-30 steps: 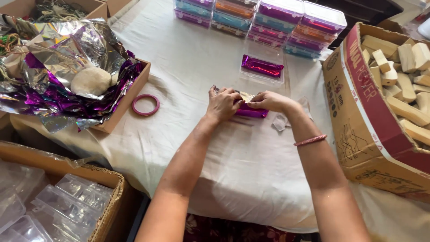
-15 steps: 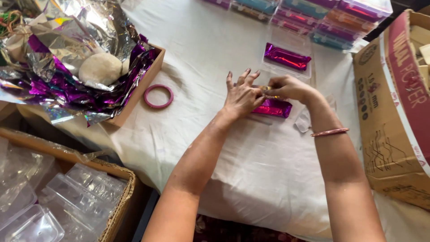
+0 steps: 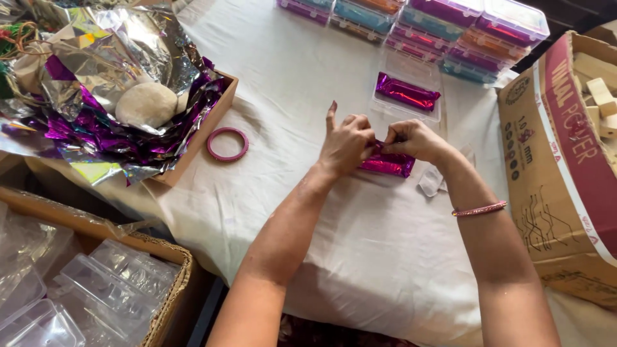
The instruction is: Cleaning and polishing wooden blocks and packaging them into purple foil wraps.
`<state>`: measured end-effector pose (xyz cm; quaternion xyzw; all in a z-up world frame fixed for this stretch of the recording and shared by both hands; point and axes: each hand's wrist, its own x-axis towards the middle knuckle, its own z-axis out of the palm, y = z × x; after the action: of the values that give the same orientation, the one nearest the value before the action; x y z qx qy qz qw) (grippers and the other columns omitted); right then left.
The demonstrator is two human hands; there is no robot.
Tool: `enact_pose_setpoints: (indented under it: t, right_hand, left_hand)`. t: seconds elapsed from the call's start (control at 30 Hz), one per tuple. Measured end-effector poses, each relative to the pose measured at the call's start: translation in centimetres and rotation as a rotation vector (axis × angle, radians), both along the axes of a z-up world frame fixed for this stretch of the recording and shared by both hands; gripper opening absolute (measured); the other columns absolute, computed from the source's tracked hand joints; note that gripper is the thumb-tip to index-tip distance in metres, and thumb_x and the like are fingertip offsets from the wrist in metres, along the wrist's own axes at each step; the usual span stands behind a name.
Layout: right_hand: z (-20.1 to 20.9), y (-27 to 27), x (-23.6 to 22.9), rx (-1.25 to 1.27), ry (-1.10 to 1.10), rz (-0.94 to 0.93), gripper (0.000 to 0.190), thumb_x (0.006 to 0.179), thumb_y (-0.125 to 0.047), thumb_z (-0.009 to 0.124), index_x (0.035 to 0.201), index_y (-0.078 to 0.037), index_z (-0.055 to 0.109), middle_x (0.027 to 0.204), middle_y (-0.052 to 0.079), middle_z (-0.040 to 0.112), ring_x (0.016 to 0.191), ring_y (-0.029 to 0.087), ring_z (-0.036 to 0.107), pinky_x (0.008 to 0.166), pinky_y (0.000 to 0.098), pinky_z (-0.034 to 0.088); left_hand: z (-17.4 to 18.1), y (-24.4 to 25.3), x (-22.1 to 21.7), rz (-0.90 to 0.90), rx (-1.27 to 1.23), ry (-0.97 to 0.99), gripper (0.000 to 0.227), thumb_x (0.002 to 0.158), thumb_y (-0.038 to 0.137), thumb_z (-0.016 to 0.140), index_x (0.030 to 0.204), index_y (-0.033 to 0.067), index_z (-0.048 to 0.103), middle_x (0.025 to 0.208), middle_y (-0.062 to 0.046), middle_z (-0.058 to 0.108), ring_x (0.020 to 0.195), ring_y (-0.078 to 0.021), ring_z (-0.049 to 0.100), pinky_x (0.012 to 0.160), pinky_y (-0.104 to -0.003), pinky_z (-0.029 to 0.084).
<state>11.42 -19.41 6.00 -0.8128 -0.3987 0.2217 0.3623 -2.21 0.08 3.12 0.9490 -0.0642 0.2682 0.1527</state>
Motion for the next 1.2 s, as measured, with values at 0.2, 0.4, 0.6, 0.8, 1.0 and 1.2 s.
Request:
enact_pose_setpoints:
  t: [0.2,0.4,0.6,0.8,1.0,1.2]
  right_hand:
    - [-0.7,-0.5,-1.8,0.038,-0.154,-0.070,0.013,0.085,-0.004,0.082,0.083,-0.002,0.069,0.074,0.000,0.067,0.071,0.005,0.055,0.062,0.0267,0.048]
    - [-0.5,-0.8,-3.7,0.128,-0.367,-0.076,0.015,0.085,-0.005,0.083,0.091,-0.002,0.069,0.077,0.003,0.069,0.072,0.008,0.059,0.066,0.0290,0.051]
    - [1.9,-0.2,-7.1,0.061,-0.626,-0.028,0.028,0.084,-0.005,0.077,0.112,-0.007,0.076,0.087,0.011,0.066,0.077,0.024,0.068,0.072,0.0383,0.055]
    - [2.4,-0.3,-11.8,-0.035,-0.951,0.040,0.025,0.086,-0.019,0.077,0.107,-0.005,0.074,0.105,0.012,0.064,0.103,0.033,0.064,0.084,0.0432,0.054]
    - [1.1,-0.2,-12.9,-0.046,-1.058,-0.011,0.051,0.078,-0.029,0.081,0.121,-0.003,0.070,0.108,0.012,0.065,0.100,0.033,0.065,0.084,0.0436,0.055]
    - [-1.1,0.2,-12.3,-0.058,-1.232,-0.131,0.046,0.087,-0.026,0.077,0.126,-0.003,0.070,0.113,0.012,0.067,0.102,0.032,0.066,0.083,0.0444,0.056]
  left_hand:
    - [-0.2,2.3,0.2,-0.116,-0.509,-0.046,0.082,0.065,0.051,0.093,0.132,0.0151,0.064,0.115,-0.001,0.073,0.120,-0.0195,0.059,0.114,-0.068,0.006]
    - [-2.4,3.6,2.2,-0.136,-0.586,0.252,0.039,0.070,0.046,0.088,0.104,0.0265,0.081,0.092,0.006,0.079,0.097,-0.0118,0.073,0.125,-0.058,0.016]
    - [-1.0,2.8,0.7,-0.197,-0.417,0.086,0.005,0.076,0.027,0.086,0.079,0.0269,0.081,0.078,0.005,0.067,0.092,-0.0125,0.067,0.119,-0.062,0.017]
    - [-1.1,2.1,0.3,-0.173,-0.342,0.014,0.006,0.078,0.021,0.083,0.078,0.0242,0.079,0.081,0.007,0.066,0.096,-0.0136,0.065,0.118,-0.063,0.020]
    - [-0.2,1.9,-0.7,-0.138,-0.243,-0.063,0.003,0.080,0.022,0.081,0.079,0.0242,0.080,0.081,0.006,0.067,0.094,-0.0138,0.065,0.119,-0.059,0.023]
    - [-1.0,4.0,-0.9,-0.192,-0.131,-0.160,0.004,0.089,0.023,0.079,0.091,0.0261,0.081,0.091,0.005,0.067,0.096,-0.0138,0.066,0.116,-0.049,0.037]
